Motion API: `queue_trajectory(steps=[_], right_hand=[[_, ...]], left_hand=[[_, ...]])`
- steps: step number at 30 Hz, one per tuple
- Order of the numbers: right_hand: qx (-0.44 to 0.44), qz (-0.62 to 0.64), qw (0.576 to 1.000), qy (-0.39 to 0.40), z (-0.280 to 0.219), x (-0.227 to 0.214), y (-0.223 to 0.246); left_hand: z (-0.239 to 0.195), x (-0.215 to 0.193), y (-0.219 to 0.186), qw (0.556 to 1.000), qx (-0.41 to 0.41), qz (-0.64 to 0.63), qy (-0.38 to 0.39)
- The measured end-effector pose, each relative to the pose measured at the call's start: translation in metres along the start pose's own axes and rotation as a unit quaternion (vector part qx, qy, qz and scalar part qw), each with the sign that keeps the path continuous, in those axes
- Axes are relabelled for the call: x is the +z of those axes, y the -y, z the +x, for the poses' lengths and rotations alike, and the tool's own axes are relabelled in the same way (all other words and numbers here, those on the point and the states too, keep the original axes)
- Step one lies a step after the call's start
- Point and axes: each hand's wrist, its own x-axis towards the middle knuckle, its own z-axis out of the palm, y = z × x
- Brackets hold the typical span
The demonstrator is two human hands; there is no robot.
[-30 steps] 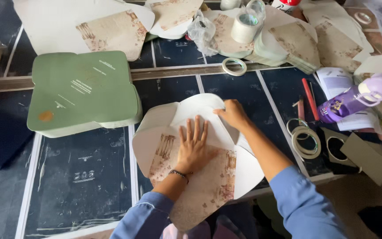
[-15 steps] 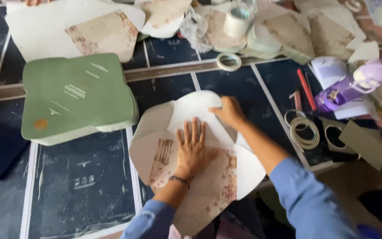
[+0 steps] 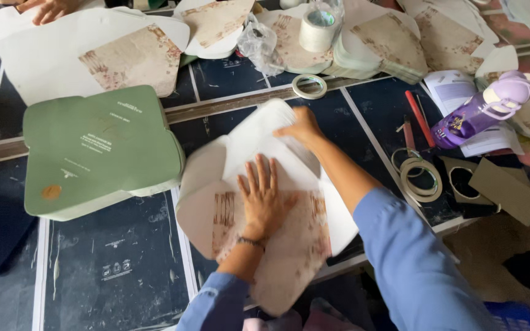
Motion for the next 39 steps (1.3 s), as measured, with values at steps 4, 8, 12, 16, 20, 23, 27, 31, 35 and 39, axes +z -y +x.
queue_trajectory(steps=[4, 8, 12, 16, 20, 23, 27, 31, 35, 39], right_hand=[[-0.014, -0.017, 1.000, 0.009, 0.034, 0.008, 0.019], [0.019, -0.067, 0.992, 0.107, 0.051, 0.007, 0.008], [-0.102, -0.070, 0.986, 0.116, 0.089, -0.023, -0.001], [-0.162, -0.241, 0.951, 0.104, 0.111, -0.058, -0.028], [-0.114, -0.335, 0.928, 0.121, 0.106, -0.061, -0.064], [-0.170, -0.375, 0.910, 0.050, 0.093, -0.066, -0.089], [-0.247, -0.415, 0.874, -0.046, 0.075, -0.090, -0.121], [-0.154, -0.410, 0.898, -0.039, 0.062, -0.120, -0.144], [0.021, -0.172, 0.985, -0.004, 0.009, -0.140, -0.140], [0.126, 0.183, 0.970, 0.100, -0.098, -0.128, -0.122]], left_hand=[[0.040, 0.006, 0.003, 1.000, -0.026, -0.013, -0.008], [0.050, 0.012, 0.005, 0.999, -0.044, -0.017, 0.014], [0.047, 0.004, 0.004, 0.998, -0.047, -0.022, 0.020], [0.047, -0.004, 0.001, 0.997, -0.063, -0.019, 0.043], [0.047, -0.009, 0.000, 0.997, -0.062, -0.040, 0.034], [0.048, -0.009, 0.002, 0.997, -0.058, -0.041, 0.031], [0.047, -0.011, 0.000, 0.997, -0.056, -0.044, 0.037], [0.047, -0.011, 0.001, 0.997, -0.049, -0.051, 0.039], [0.047, -0.011, 0.002, 0.997, -0.047, -0.055, 0.039], [0.047, -0.016, 0.001, 0.996, -0.053, -0.051, 0.050]])
